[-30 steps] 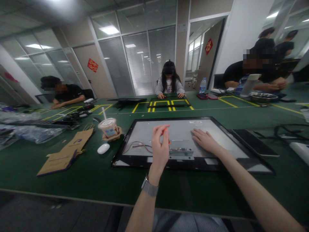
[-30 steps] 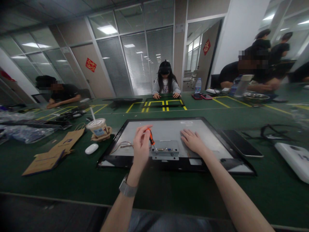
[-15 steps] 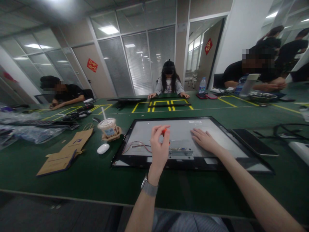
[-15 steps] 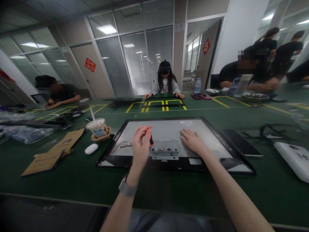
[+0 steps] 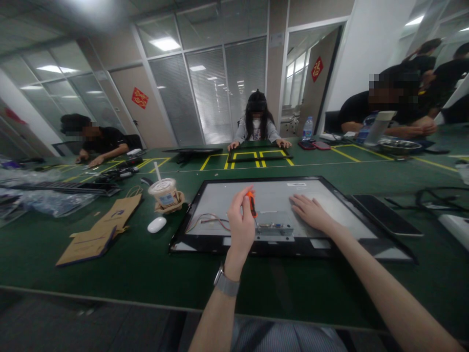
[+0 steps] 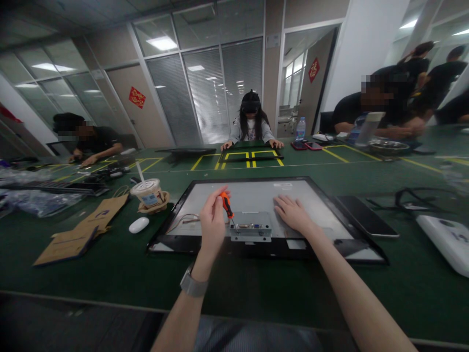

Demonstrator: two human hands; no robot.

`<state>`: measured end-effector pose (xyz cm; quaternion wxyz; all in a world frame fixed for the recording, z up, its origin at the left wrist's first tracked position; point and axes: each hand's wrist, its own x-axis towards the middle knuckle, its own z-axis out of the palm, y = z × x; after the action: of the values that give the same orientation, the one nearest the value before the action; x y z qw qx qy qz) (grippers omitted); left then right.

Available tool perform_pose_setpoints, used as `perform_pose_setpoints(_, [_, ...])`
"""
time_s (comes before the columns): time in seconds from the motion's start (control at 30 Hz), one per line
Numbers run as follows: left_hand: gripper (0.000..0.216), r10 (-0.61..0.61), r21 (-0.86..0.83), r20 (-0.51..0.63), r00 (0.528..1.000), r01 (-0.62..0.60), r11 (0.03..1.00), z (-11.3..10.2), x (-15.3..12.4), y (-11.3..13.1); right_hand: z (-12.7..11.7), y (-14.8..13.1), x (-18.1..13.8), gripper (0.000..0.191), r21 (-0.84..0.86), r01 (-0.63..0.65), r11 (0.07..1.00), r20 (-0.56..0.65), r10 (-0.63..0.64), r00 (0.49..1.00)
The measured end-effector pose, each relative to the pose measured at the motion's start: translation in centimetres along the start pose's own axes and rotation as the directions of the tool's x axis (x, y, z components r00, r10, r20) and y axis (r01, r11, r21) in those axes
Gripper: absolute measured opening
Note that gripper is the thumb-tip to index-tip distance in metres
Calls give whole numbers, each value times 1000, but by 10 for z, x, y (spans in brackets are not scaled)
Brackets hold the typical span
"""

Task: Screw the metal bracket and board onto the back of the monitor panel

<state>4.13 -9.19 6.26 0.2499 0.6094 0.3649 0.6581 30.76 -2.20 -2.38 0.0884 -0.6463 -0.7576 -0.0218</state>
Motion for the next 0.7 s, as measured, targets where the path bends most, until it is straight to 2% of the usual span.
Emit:
perform_pose_setpoints(0.13, [28, 28, 40, 21, 999, -29, 999, 0, 1, 0, -1, -1, -1, 55, 5, -3, 1000, 14, 3, 1000])
perform_pose_setpoints(0.33, [18, 54, 99, -31, 998, -51, 994, -1, 2, 4, -3, -1, -1, 55, 1, 1, 1000, 18, -1, 1000])
perform_pose_setpoints(0.53, [29, 34, 13, 73, 997, -35, 999, 0, 1, 5, -1, -1, -1, 56, 10, 8, 1000, 4, -8, 1000])
perform_pose_setpoints(0.7, [19, 56, 78, 57, 997, -61, 995, 0, 0, 6, -1, -1, 0, 54, -2, 4, 1000, -1, -4, 1000])
